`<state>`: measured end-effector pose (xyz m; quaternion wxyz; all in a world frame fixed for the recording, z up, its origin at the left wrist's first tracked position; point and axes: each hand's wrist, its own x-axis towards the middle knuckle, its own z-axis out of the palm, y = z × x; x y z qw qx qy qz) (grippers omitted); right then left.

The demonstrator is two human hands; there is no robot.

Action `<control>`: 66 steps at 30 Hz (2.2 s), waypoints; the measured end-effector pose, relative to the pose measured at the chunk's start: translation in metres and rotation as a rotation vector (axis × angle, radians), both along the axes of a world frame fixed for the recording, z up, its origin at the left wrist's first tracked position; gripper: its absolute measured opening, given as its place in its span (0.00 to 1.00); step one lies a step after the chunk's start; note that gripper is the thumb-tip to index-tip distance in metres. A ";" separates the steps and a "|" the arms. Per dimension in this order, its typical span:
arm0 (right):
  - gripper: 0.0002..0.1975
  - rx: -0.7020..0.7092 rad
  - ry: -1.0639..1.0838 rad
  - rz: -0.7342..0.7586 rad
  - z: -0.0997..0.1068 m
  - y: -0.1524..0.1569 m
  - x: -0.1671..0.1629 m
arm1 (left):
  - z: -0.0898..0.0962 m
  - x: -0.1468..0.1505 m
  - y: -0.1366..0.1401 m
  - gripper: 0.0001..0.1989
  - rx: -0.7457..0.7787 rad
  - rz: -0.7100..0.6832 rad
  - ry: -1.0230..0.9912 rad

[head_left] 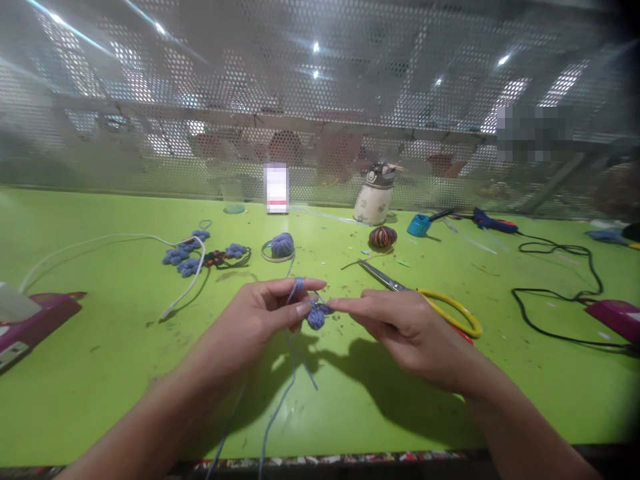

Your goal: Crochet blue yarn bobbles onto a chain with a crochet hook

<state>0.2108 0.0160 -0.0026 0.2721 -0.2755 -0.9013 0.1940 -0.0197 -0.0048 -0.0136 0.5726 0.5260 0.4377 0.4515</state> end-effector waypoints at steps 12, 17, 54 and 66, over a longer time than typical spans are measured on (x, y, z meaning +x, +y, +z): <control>0.24 0.085 -0.081 0.024 0.004 -0.001 -0.002 | 0.000 0.001 0.000 0.13 0.026 -0.001 0.089; 0.27 0.116 -0.146 -0.012 0.002 -0.003 -0.002 | 0.001 0.003 -0.001 0.13 0.037 0.008 0.113; 0.13 -0.492 0.670 -0.222 -0.032 -0.012 -0.042 | 0.006 0.019 0.002 0.18 0.060 0.285 -0.012; 0.30 0.160 -0.135 -0.179 -0.021 -0.009 -0.025 | 0.013 -0.009 0.008 0.05 0.078 0.127 0.131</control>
